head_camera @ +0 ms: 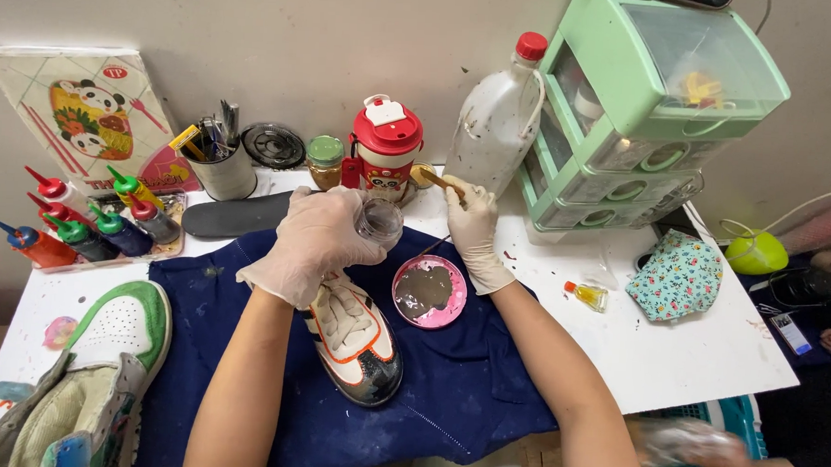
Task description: The person mixes a dark liquid and a yellow powder in a small pink bowl using a wooden stick. They repeatedly stir the mixture to combine the ingredients while wearing gloves.
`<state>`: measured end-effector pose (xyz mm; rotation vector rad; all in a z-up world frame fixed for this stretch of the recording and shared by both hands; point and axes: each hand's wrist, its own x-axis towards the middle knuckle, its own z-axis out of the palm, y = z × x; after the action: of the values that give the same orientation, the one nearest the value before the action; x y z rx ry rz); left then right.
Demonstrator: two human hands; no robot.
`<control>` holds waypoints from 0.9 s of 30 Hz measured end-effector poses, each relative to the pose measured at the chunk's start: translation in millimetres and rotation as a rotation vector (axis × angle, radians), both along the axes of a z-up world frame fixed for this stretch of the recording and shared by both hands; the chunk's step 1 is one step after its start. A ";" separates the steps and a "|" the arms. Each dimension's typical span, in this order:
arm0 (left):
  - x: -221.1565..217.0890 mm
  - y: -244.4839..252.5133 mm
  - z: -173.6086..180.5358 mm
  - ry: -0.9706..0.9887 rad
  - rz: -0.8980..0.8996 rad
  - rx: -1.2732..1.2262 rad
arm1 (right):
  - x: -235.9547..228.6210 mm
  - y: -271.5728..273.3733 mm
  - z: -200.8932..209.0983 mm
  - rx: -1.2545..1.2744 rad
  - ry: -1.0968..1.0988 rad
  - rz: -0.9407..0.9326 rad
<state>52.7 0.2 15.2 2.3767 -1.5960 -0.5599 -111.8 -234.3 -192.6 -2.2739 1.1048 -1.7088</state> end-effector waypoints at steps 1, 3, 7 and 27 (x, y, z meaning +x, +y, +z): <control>-0.8 0.5 0.9 0.001 0.000 0.001 | -1.8 1.0 1.8 0.001 0.001 0.000; -1.5 1.6 3.6 0.007 -0.003 -0.003 | -3.7 2.6 6.1 -0.032 -0.018 -0.031; 0.5 -3.0 1.5 -0.010 0.003 0.010 | -2.7 7.2 9.2 -0.059 -0.007 0.001; -2.0 0.7 -1.5 -0.046 -0.005 -0.036 | -19.4 20.7 46.6 -0.144 0.053 0.093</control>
<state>50.6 0.8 13.7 2.3769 -1.6182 -0.4766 -131.1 -213.6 -146.0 -2.4269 0.8965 -1.7544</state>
